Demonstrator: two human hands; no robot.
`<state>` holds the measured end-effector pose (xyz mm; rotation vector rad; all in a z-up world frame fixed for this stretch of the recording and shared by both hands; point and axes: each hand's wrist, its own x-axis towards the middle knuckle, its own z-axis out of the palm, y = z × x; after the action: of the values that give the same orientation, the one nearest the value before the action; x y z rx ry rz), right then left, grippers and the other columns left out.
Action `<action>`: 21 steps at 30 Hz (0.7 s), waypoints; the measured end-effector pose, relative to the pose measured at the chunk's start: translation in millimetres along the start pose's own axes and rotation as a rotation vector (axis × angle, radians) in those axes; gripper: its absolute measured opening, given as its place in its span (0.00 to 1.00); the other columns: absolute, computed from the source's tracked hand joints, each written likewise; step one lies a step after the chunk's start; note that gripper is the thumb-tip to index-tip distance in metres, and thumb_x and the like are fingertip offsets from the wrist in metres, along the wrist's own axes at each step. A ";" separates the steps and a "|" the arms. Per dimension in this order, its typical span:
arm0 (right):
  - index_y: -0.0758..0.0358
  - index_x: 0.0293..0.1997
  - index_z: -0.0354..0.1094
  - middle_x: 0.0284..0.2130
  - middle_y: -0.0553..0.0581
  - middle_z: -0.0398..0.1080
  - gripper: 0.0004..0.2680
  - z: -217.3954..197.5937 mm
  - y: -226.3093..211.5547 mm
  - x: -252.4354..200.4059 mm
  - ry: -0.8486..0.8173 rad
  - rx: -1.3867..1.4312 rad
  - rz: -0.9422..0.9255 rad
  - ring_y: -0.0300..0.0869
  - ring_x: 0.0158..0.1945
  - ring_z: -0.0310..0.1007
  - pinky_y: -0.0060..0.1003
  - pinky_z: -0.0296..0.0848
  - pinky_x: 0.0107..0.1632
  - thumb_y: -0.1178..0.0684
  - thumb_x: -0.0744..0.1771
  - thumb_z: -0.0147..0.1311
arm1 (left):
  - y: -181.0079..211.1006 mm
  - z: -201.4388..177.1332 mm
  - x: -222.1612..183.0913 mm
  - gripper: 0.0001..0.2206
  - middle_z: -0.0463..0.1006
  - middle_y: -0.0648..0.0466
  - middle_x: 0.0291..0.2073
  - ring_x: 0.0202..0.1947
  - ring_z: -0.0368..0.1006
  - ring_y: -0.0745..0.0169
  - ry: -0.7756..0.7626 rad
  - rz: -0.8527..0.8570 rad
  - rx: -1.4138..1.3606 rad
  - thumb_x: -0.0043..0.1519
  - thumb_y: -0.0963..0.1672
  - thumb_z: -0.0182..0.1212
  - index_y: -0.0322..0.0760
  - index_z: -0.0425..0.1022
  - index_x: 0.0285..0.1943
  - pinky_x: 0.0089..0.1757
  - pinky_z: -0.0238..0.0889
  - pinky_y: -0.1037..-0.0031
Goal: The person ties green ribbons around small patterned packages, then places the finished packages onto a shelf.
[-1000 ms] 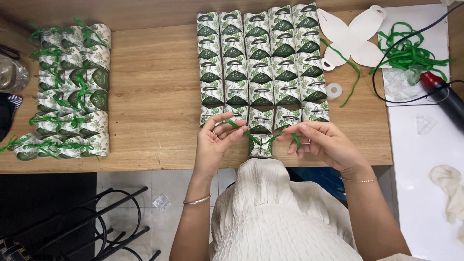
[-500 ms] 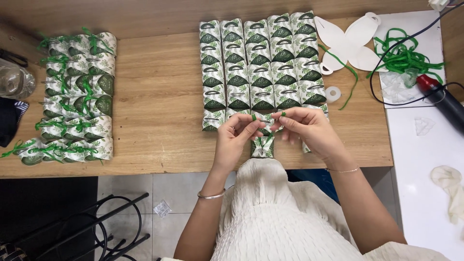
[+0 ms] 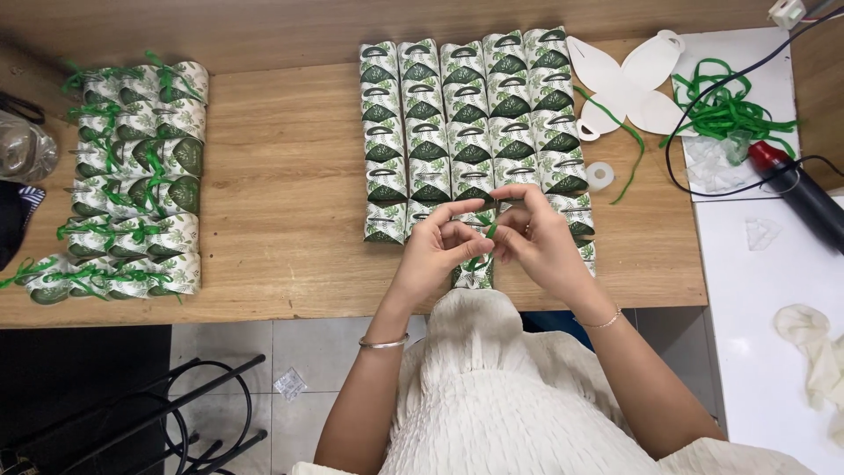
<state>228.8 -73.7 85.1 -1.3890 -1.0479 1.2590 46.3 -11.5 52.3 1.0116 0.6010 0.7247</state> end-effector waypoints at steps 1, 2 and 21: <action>0.66 0.61 0.60 0.31 0.53 0.73 0.14 0.1 -2.1 -1.4 0.002 -0.001 0.002 0.34 0.30 0.74 0.30 0.75 0.32 0.66 0.68 0.50 | -4.0 -2.0 1.5 0.20 0.82 0.55 0.35 0.37 0.77 0.74 -0.001 -0.001 -0.002 0.59 0.39 0.68 0.37 0.71 0.61 0.42 0.71 0.79; 0.65 0.61 0.59 0.29 0.53 0.73 0.15 0.2 -4.3 -2.7 -0.013 -0.182 -0.053 0.35 0.29 0.75 0.31 0.75 0.32 0.66 0.68 0.51 | -8.1 -4.0 3.2 0.18 0.82 0.55 0.35 0.37 0.77 0.74 -0.020 -0.006 0.042 0.60 0.39 0.68 0.36 0.73 0.60 0.42 0.71 0.79; 0.66 0.56 0.70 0.39 0.59 0.73 0.13 3.0 22.5 -9.0 0.082 -0.726 -0.715 0.49 0.38 0.75 0.38 0.74 0.40 0.65 0.65 0.59 | -35.6 -7.1 2.5 0.04 0.83 0.56 0.33 0.34 0.76 0.75 0.161 -0.016 0.129 0.61 0.40 0.69 0.31 0.81 0.40 0.38 0.70 0.81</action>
<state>224.8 -86.2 64.6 -1.3462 -1.8339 0.2898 51.8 -17.9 16.9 1.0724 0.8031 0.7652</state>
